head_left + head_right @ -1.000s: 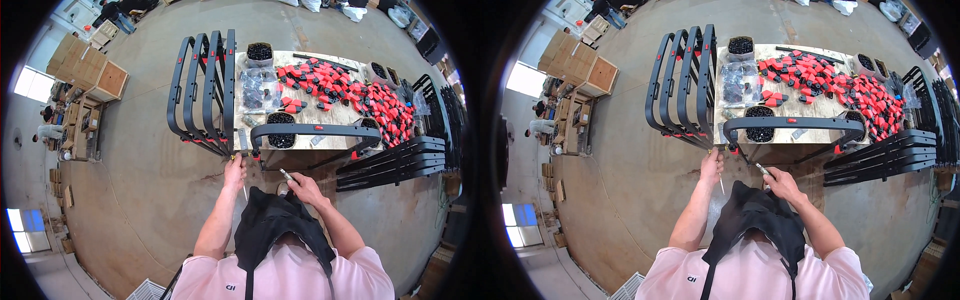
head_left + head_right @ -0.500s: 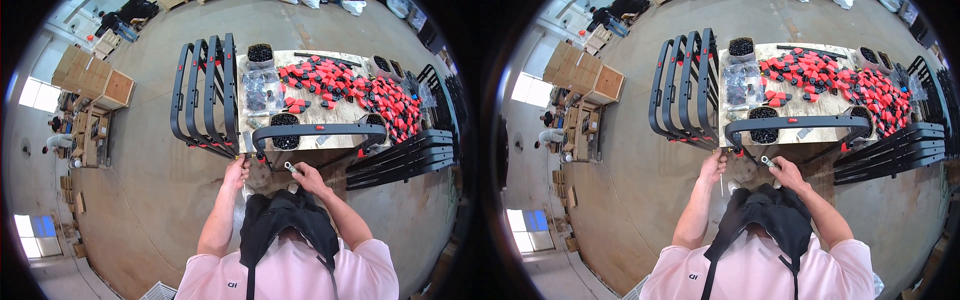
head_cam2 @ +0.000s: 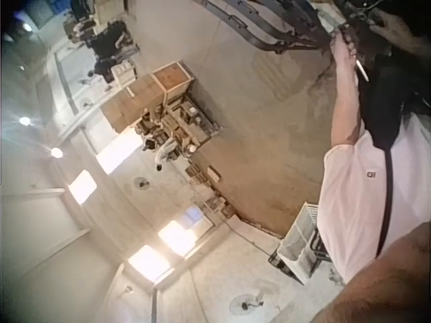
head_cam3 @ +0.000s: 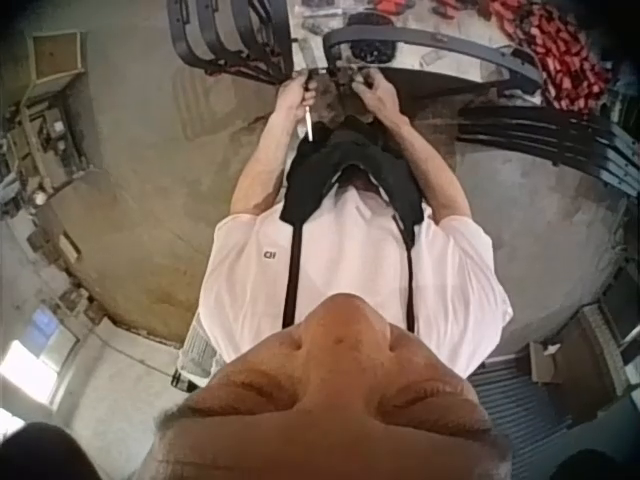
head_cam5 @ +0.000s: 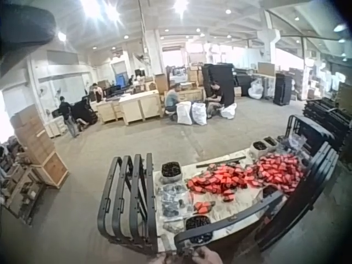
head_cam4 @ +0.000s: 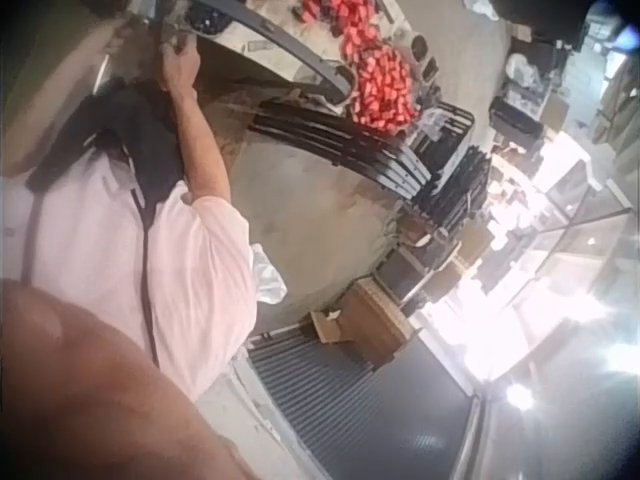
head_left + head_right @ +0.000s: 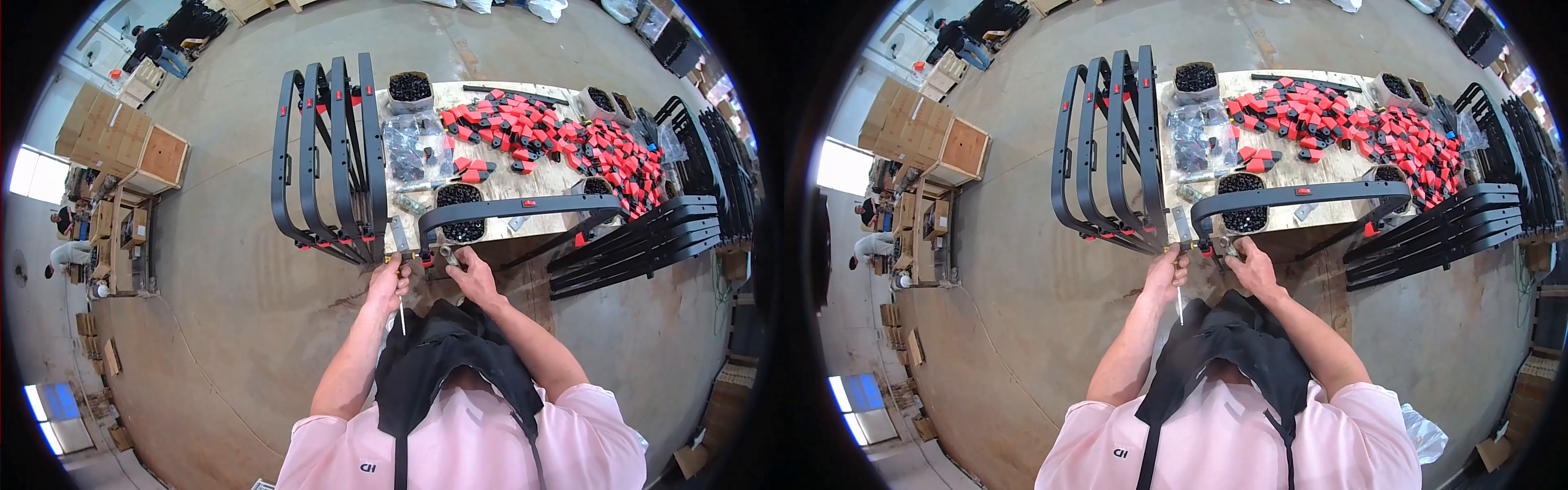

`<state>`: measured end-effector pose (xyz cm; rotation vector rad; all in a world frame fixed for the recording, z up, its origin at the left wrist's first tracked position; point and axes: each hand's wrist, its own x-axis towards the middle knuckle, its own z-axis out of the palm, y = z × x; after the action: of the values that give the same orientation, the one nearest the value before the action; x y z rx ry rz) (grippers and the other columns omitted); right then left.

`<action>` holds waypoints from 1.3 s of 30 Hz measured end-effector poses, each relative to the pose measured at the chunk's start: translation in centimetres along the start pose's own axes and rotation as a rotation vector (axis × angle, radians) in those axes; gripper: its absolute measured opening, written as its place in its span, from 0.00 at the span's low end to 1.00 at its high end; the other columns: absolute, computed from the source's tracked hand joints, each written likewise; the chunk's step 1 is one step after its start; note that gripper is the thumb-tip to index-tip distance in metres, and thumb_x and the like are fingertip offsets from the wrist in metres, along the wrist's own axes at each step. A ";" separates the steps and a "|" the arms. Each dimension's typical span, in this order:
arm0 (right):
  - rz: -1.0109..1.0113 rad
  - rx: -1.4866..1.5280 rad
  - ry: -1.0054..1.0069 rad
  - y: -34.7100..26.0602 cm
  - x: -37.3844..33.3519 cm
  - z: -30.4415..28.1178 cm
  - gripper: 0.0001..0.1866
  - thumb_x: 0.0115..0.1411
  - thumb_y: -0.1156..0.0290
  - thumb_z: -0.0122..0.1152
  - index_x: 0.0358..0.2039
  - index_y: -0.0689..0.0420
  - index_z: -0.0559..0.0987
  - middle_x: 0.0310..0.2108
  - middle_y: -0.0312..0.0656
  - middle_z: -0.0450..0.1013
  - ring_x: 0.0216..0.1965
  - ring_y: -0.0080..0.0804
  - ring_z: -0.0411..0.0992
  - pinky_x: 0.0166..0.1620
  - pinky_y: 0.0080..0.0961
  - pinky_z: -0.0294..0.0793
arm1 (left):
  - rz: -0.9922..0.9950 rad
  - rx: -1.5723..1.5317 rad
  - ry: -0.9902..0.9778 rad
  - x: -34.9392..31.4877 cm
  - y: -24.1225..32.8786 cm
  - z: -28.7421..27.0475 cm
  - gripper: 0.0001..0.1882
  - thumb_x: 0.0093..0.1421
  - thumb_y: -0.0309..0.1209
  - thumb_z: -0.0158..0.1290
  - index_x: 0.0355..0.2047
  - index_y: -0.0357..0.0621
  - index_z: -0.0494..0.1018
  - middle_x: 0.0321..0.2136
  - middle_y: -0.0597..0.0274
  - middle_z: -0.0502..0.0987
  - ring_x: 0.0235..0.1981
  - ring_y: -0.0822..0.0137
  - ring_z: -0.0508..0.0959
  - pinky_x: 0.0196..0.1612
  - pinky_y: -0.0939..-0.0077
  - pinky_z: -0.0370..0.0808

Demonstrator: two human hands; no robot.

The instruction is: Assembling a metal trolley by attaching components and tightening bolts with a wrench.

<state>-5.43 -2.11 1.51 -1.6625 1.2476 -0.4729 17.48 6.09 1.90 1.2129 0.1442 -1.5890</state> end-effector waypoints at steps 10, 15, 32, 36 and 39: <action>0.004 -0.078 0.027 -1.8 -1.1 2.0 0.22 0.66 0.61 0.64 0.55 0.61 0.75 0.42 0.56 0.81 0.46 0.57 0.80 0.51 0.47 0.77 | 0.008 -0.027 -0.020 -0.3 -0.2 -0.2 0.14 0.77 0.43 0.51 0.40 0.47 0.68 0.24 0.68 0.71 0.16 0.79 0.62 0.16 0.83 0.53; -0.137 -0.002 0.020 -1.1 -1.5 3.4 0.22 0.66 0.65 0.64 0.57 0.61 0.74 0.46 0.56 0.79 0.48 0.54 0.79 0.52 0.46 0.78 | 0.039 -0.031 0.003 -0.3 -0.4 -0.1 0.14 0.77 0.42 0.51 0.40 0.47 0.68 0.24 0.67 0.71 0.16 0.78 0.62 0.15 0.82 0.54; 0.235 0.215 -0.195 -3.6 0.3 1.5 0.24 0.61 0.59 0.71 0.49 0.65 0.77 0.35 0.45 0.80 0.35 0.35 0.79 0.39 0.33 0.79 | 0.118 0.070 0.063 0.2 -1.0 0.4 0.17 0.76 0.45 0.54 0.35 0.50 0.63 0.21 0.71 0.69 0.12 0.80 0.58 0.13 0.79 0.51; 0.058 -0.017 -0.077 -1.6 -0.9 3.1 0.29 0.57 0.57 0.72 0.52 0.64 0.76 0.46 0.56 0.81 0.49 0.50 0.80 0.55 0.41 0.78 | 0.109 0.064 0.066 0.3 -1.0 0.4 0.17 0.76 0.44 0.54 0.37 0.50 0.62 0.21 0.70 0.69 0.13 0.80 0.58 0.14 0.79 0.50; 0.064 -0.011 -0.070 -1.9 -1.2 3.2 0.29 0.58 0.58 0.71 0.53 0.64 0.75 0.46 0.57 0.81 0.49 0.52 0.81 0.54 0.42 0.78 | 0.119 0.056 0.055 0.2 -1.1 0.4 0.17 0.76 0.44 0.54 0.37 0.49 0.62 0.21 0.70 0.69 0.13 0.80 0.58 0.13 0.79 0.51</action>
<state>-2.54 0.43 1.92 -1.6295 1.2498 -0.3661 16.37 6.12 1.42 1.2860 0.0622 -1.4652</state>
